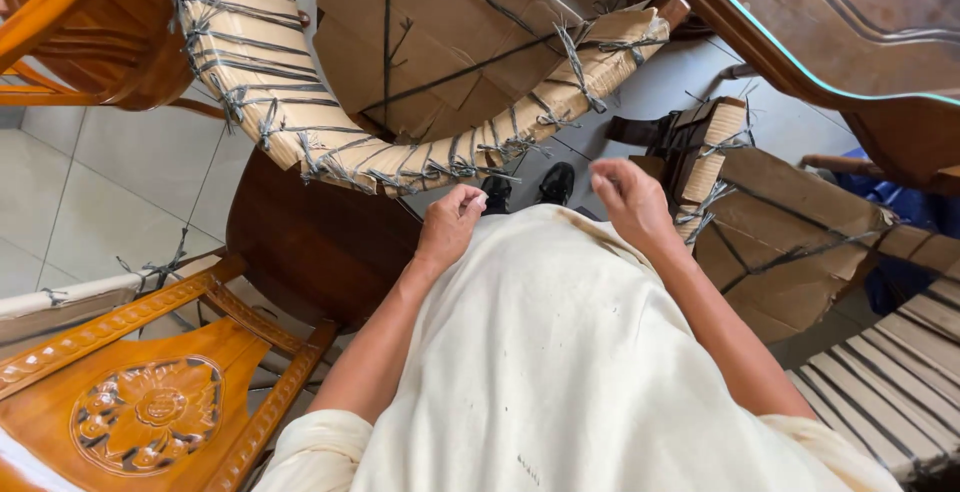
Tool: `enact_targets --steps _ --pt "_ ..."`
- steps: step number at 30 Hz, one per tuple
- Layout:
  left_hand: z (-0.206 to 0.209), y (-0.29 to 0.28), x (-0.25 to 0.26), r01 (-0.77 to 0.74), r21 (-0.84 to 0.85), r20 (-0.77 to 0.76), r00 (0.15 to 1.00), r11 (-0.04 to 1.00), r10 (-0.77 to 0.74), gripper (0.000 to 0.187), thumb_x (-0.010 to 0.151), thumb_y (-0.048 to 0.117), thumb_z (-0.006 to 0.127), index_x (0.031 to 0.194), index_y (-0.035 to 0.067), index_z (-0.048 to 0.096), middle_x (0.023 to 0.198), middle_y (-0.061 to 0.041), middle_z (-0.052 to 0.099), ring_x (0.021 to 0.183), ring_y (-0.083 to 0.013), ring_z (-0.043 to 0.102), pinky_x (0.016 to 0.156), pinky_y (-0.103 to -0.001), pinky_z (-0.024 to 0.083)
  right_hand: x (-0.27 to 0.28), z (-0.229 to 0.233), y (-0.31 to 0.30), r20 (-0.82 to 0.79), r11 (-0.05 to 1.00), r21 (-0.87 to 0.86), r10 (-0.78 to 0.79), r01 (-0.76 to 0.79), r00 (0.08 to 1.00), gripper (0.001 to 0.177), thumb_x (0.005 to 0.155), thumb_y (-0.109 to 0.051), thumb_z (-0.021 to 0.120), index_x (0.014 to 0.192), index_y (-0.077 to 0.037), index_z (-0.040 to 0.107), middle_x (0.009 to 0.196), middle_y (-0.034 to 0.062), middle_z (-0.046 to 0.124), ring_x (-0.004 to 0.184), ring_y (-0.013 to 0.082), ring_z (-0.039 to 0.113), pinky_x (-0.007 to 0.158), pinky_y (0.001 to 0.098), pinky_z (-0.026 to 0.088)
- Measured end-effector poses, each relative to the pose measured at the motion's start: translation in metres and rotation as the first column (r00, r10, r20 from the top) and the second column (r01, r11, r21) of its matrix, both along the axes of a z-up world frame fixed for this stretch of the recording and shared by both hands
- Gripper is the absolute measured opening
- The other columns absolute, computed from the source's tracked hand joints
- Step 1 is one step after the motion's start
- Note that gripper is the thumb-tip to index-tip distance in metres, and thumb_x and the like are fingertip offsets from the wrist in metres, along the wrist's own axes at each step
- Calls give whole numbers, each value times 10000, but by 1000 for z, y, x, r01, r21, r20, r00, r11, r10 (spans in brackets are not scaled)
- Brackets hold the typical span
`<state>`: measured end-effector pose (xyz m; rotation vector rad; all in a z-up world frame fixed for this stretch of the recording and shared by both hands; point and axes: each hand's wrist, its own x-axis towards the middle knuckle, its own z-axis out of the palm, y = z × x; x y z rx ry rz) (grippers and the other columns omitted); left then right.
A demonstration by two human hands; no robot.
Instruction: Tying plastic straps to secure cardboard padding on wooden chair frames for shipping.
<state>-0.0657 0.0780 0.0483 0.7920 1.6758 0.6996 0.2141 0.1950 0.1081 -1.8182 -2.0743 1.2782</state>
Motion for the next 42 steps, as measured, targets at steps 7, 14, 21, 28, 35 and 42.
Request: enact_targets --steps 7,14,21,28,35,42 --pt "33 22 27 -67 87 0 998 994 67 151 1001 245 650 1078 149 739 925 -87 795 874 -233 775 779 -382 616 -29 -36 57 -166 966 247 124 -80 978 385 961 -53 673 1300 -235 679 962 80 697 800 338 671 713 493 546" --pt "28 52 28 34 107 16 999 994 -36 141 997 252 653 1063 170 747 921 -65 795 872 -237 774 769 -378 607 -42 -49 76 -99 979 159 147 -131 984 292 952 -82 696 1203 -230 672 841 53 676 743 328 671 661 474 527" --pt "37 94 6 115 218 -47 993 969 -108 165 983 272 663 1072 157 742 905 -88 788 873 -283 771 740 -417 614 -44 -73 73 62 983 120 134 -141 989 135 927 -215 759 1044 -225 692 849 53 677 853 332 690 710 490 531" --pt "2 132 11 275 410 -146 961 869 -235 98 985 223 654 1039 174 720 953 -84 742 903 -315 735 766 -439 596 -50 -54 77 101 991 108 71 -82 992 104 928 -284 725 980 -200 691 877 76 657 896 315 686 755 468 540" --pt "-23 166 29 406 394 -160 914 824 -373 155 948 237 676 1080 289 738 1071 28 694 1009 -285 712 861 -421 598 -62 -38 87 -130 991 78 -94 104 987 135 955 -242 748 951 -115 704 754 60 617 736 199 639 626 376 490" --pt "-24 180 31 328 402 -73 942 855 -328 109 980 295 641 984 300 750 889 7 729 944 -231 734 801 -356 590 -74 -3 89 -367 959 -38 -276 282 888 142 1026 -177 721 993 -50 667 742 63 664 645 70 591 546 210 465"
